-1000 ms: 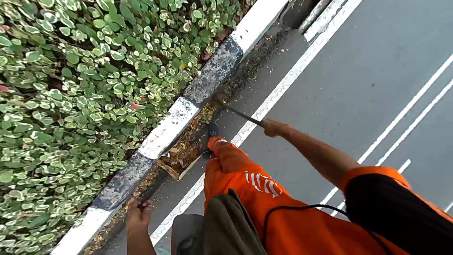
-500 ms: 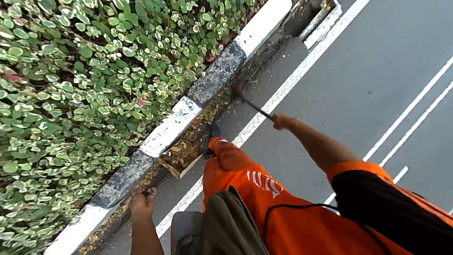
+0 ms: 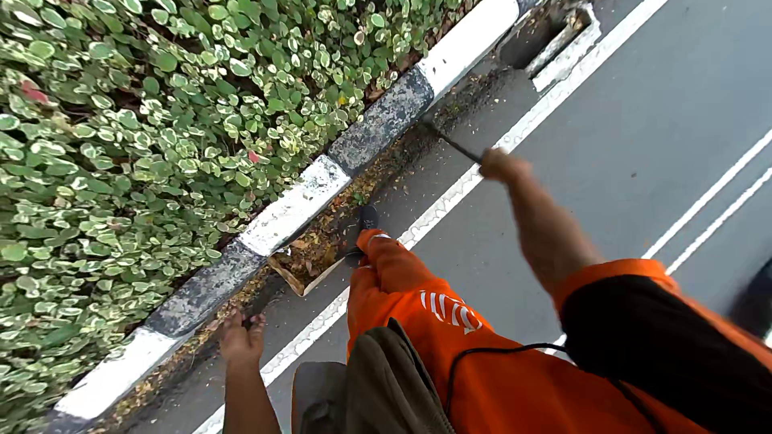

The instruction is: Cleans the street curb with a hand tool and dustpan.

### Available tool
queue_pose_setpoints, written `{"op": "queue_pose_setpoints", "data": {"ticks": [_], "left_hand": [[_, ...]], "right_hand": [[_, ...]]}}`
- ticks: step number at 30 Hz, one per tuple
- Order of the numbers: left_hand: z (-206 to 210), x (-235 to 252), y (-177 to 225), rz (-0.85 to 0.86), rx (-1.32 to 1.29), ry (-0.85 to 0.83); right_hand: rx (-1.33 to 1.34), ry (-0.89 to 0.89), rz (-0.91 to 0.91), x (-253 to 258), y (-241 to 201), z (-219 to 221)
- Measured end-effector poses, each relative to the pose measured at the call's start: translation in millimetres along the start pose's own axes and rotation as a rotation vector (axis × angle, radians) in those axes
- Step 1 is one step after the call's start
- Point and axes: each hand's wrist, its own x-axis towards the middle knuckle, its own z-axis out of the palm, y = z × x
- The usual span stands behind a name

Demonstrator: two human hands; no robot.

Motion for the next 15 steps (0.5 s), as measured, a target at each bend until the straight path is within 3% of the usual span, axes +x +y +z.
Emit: {"op": "queue_pose_setpoints", "data": {"ticks": [2,4,6,8,11,13,15], "left_hand": [[2.5,-0.5,-1.4,0.005,0.003,0.017],[5.4,0.7,-0.8,-0.002,0.002,0.016],[2.6,0.8,-3.0,-0.012,-0.003,0.012],[6.8,5.9,-2.6,0.002,-0.013,0.001],[10.5,8.9,3.3,0.012,-0.007,-0.001],[14.2,10.3,5.5,0.005,0.004,-0.007],[17.9,10.1,5.6,0.004,0.000,-0.010]], "right_hand": [[0.032,-0.025,-0.065,32.8,-22.4,61.9],[-0.116,-0.133,-0.201,44.9,-17.8,84.8],[-0.273,-0.210,-0.339,31.2,19.5,61.1],[-0.270,-0.145,-0.414,14.3,84.1,3.2],[-0.173,-0.042,-0.329,-8.2,156.4,-72.9],[-0.124,-0.015,-0.176,-22.6,152.8,-95.3],[-0.161,0.035,-0.060,-18.3,117.5,-87.8]]}}
